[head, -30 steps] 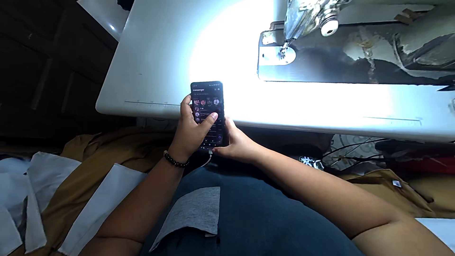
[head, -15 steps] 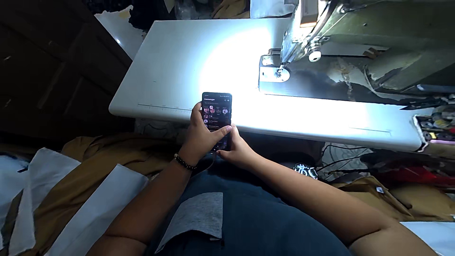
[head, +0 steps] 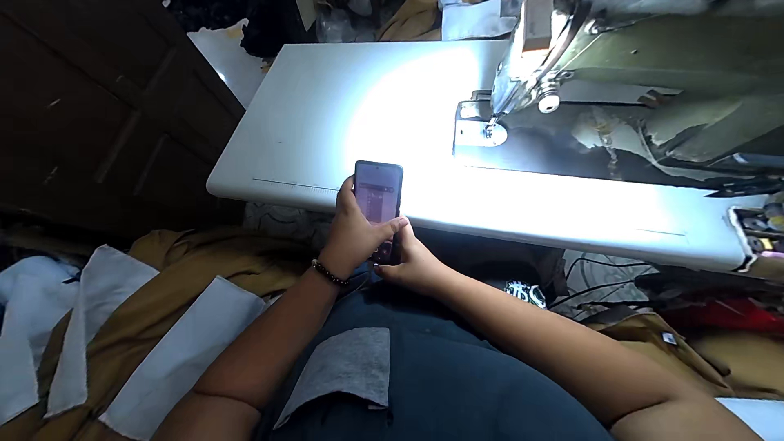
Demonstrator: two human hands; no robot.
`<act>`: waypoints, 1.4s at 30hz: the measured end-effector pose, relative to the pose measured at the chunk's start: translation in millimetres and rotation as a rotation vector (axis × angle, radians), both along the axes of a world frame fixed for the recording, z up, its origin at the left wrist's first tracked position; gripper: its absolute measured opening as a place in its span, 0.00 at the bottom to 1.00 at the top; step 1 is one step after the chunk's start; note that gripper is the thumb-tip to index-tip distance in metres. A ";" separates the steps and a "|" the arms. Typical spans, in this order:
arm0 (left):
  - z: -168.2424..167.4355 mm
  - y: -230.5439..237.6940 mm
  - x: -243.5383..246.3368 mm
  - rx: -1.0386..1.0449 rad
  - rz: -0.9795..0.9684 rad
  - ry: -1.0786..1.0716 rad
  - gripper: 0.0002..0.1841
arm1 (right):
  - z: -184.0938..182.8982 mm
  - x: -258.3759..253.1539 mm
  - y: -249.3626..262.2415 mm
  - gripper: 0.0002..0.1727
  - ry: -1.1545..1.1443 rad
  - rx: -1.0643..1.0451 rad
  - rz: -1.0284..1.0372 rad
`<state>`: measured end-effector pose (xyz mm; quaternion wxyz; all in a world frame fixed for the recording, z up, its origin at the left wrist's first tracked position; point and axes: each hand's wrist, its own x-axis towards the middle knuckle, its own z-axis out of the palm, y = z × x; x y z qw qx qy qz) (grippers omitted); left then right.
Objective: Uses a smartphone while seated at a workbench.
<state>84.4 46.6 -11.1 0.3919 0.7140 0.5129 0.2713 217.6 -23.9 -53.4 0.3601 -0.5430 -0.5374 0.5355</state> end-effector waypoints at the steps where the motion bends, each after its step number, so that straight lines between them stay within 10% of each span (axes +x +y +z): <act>1: -0.6 0.9 1.4 0.004 0.003 0.016 0.61 | -1.3 1.0 1.3 0.51 0.005 -0.006 0.001; 24: -9.2 5.0 14.0 -0.204 -0.161 -0.268 0.36 | -23.8 33.4 4.0 0.21 0.271 0.000 -0.092; 42: -15.7 11.2 -10.8 -0.222 -0.218 -0.382 0.41 | -16.9 19.7 5.6 0.40 0.189 0.005 -0.095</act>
